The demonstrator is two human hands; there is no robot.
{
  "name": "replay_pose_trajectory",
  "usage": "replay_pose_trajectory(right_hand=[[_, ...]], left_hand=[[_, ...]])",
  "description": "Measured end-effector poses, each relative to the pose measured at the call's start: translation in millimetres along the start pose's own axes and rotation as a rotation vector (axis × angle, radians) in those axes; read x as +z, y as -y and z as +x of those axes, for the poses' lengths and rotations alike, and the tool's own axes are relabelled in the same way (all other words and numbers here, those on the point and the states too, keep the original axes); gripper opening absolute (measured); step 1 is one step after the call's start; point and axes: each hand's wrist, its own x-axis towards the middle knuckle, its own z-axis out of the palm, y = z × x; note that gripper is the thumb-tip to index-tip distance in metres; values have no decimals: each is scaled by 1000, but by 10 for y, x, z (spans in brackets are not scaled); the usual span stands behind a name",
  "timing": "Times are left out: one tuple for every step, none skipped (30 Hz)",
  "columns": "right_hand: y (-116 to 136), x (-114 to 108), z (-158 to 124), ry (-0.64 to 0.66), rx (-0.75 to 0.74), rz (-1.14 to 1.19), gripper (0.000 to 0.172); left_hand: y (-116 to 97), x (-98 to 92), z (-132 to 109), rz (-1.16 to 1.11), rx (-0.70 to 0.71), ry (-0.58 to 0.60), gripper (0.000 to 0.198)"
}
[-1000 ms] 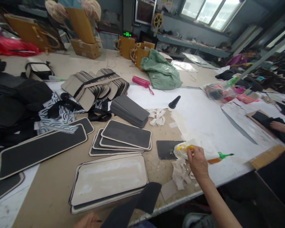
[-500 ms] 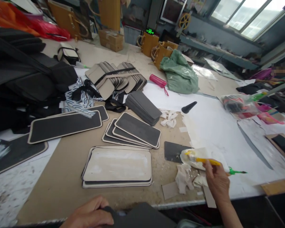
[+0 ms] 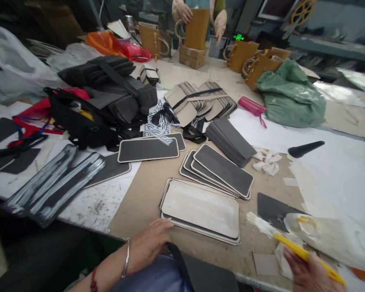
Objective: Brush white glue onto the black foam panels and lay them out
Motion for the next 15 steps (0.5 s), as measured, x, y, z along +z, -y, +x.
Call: replay_pose_trajectory(right_hand=[[-36,287,-218,32,67,42,29],[-66,572,-428,88,113,65,30],[-93,840,-620,160,141,67,33],[-118,1078,-787,197,140,75,34],[-144,1279,-924,239,137,62,34],[-174,1439,-1032,278,130,47,34],[-209,1562,-1115,305,116,31,34],[-248,1654,-1178,330,104,15,34],[-289,1723,-1228,347,92,2,34],[-331,1777,-1271,357,83,-6,33],[-371,1822,-1310,365,76,-10,33],[-407,1861,-1345,374,75,-10,34],[-440,1891,-1372,383,76,-13,34],[-469,1907,-1386,389,77,-19,34],[-493,1901,-1378,394,77,-29,35]], left_hand=[[70,21,-11,45,2,21,26],[132,40,-17,82,1,40,26],[188,57,-18,110,-1,55,25],[238,72,-16,129,-2,63,25],[285,83,-13,139,-4,62,24],[329,91,-9,138,-3,60,24],[370,97,-4,128,1,63,23],[407,100,0,111,7,69,23],[439,103,4,93,13,82,23],[465,106,8,78,16,95,23],[485,110,11,69,15,104,25],[498,115,14,65,8,109,26],[506,121,16,64,-2,110,27],[509,126,17,60,-14,115,27],[509,132,18,54,-27,123,27]])
